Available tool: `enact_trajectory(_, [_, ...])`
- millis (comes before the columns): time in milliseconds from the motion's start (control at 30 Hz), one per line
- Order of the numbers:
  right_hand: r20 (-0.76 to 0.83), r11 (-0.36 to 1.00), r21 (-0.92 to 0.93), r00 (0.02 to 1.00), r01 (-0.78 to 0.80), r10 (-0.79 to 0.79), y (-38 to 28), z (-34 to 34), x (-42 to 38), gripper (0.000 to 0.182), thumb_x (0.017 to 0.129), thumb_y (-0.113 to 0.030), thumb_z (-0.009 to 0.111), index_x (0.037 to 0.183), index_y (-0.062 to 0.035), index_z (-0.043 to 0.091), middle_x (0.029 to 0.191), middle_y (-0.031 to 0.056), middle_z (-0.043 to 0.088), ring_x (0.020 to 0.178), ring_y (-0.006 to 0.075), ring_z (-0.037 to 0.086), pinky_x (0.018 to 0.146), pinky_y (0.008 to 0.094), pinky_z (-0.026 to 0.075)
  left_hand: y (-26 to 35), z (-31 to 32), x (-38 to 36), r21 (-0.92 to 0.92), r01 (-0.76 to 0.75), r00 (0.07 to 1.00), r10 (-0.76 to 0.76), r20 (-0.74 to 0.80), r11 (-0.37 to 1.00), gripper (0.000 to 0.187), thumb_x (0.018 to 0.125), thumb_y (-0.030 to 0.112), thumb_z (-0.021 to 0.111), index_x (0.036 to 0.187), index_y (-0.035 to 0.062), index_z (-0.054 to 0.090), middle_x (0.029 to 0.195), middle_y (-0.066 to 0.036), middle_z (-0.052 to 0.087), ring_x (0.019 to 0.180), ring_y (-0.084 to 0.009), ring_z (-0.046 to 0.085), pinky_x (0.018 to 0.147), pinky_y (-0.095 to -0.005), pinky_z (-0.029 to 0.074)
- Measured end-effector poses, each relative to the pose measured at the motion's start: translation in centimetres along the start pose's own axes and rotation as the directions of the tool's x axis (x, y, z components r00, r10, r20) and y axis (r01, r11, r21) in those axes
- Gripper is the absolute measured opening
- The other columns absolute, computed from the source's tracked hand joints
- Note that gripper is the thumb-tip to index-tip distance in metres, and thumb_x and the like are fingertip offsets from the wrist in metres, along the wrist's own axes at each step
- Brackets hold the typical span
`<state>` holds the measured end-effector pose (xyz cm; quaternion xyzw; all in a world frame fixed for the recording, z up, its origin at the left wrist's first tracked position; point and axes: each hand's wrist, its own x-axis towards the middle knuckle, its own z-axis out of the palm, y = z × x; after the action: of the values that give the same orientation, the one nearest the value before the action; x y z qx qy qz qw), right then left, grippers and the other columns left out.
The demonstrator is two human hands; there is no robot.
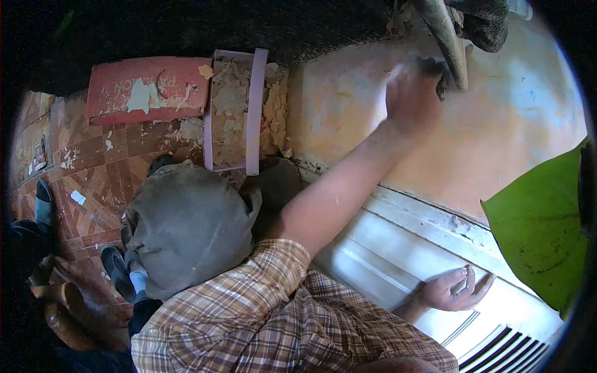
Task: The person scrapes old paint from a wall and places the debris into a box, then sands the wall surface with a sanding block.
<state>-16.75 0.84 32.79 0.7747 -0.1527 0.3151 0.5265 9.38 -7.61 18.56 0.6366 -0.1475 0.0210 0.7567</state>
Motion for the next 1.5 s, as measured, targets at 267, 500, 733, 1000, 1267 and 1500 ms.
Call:
enact_trajectory(267, [-0.008,0.996,0.042,0.997,-0.073,0.073,0.1,0.0,-0.6,0.014,0.085,-0.005,0.055,0.087,-0.0001,0.068,0.127,0.0237,0.059,0.119,0.0367,0.057,0.099,0.0495,0.045,0.4,-1.7,-2.5,-0.115,-0.065,0.997,0.059,-0.057,0.991,0.026,0.077,0.014,0.065,0.103,0.0108,0.07,0.098,-0.014,0.068,0.094,-0.0352,0.063,0.085,-0.0504,0.048])
enact_trajectory(500, [0.034,0.998,-0.041,0.999,-0.04,0.041,0.0,-0.5,-0.3,0.016,0.085,-0.004,0.053,0.088,0.0022,0.067,0.128,0.0246,0.058,0.12,0.0365,0.057,0.1,0.0503,0.043,-0.9,-0.3,0.0,-0.026,-0.002,1.0,0.002,0.0,1.0,0.027,0.08,0.014,0.064,0.106,0.0083,0.068,0.104,-0.016,0.065,0.096,-0.0382,0.061,0.083,-0.0489,0.049])
enact_trajectory(733, [0.053,0.904,0.176,0.921,-0.39,0.387,1.9,0.6,-3.2,0.017,0.086,-0.006,0.051,0.089,0.0003,0.066,0.129,0.0257,0.057,0.119,0.0373,0.058,0.1,0.0508,0.041,1.0,-1.8,-7.3,-0.138,-0.217,0.976,0.216,-0.028,0.966,0.039,0.08,0.009,0.065,0.119,0.0102,0.067,0.123,-0.015,0.064,0.119,-0.035,0.057,0.099,-0.044,0.046])
enact_trajectory(1000, [0.055,0.992,-0.039,0.991,-0.118,0.12,0.9,-0.5,-1.2,0.015,0.088,-0.011,0.053,0.091,-0.0051,0.066,0.129,0.0243,0.059,0.117,0.0374,0.058,0.1,0.0515,0.038,6.0,-1.4,-5.5,-0.333,-0.291,0.952,0.307,-0.004,0.897,0.034,0.08,0.008,0.063,0.114,0.0053,0.065,0.121,-0.016,0.063,0.118,-0.0356,0.057,0.101,-0.0469,0.046])
enact_trajectory(1267, [0.1,0.993,-0.005,0.988,-0.119,0.119,1.2,-0.7,-1.4,0.013,0.086,-0.012,0.056,0.094,-0.0109,0.066,0.131,0.025,0.057,0.122,0.0361,0.056,0.106,0.055,0.03,8.4,2.3,1.8,-0.432,-0.264,0.964,0.247,-0.097,0.862,0.016,0.08,0.007,0.059,0.094,0.0009,0.063,0.099,-0.018,0.066,0.102,-0.0373,0.061,0.089,-0.0471,0.049])
enact_trajectory(1500, [0.114,0.994,-0.025,0.988,-0.105,0.107,1.3,-0.8,-1.3,0.012,0.087,-0.014,0.056,0.095,-0.01,0.065,0.131,0.0245,0.057,0.123,0.036,0.055,0.106,0.0551,0.031,9.6,0.0,0.1,-0.364,-0.195,0.978,0.207,-0.008,0.911,0.015,0.079,0.007,0.058,0.091,0.0005,0.063,0.096,-0.018,0.064,0.096,-0.0381,0.061,0.085,-0.0463,0.049])
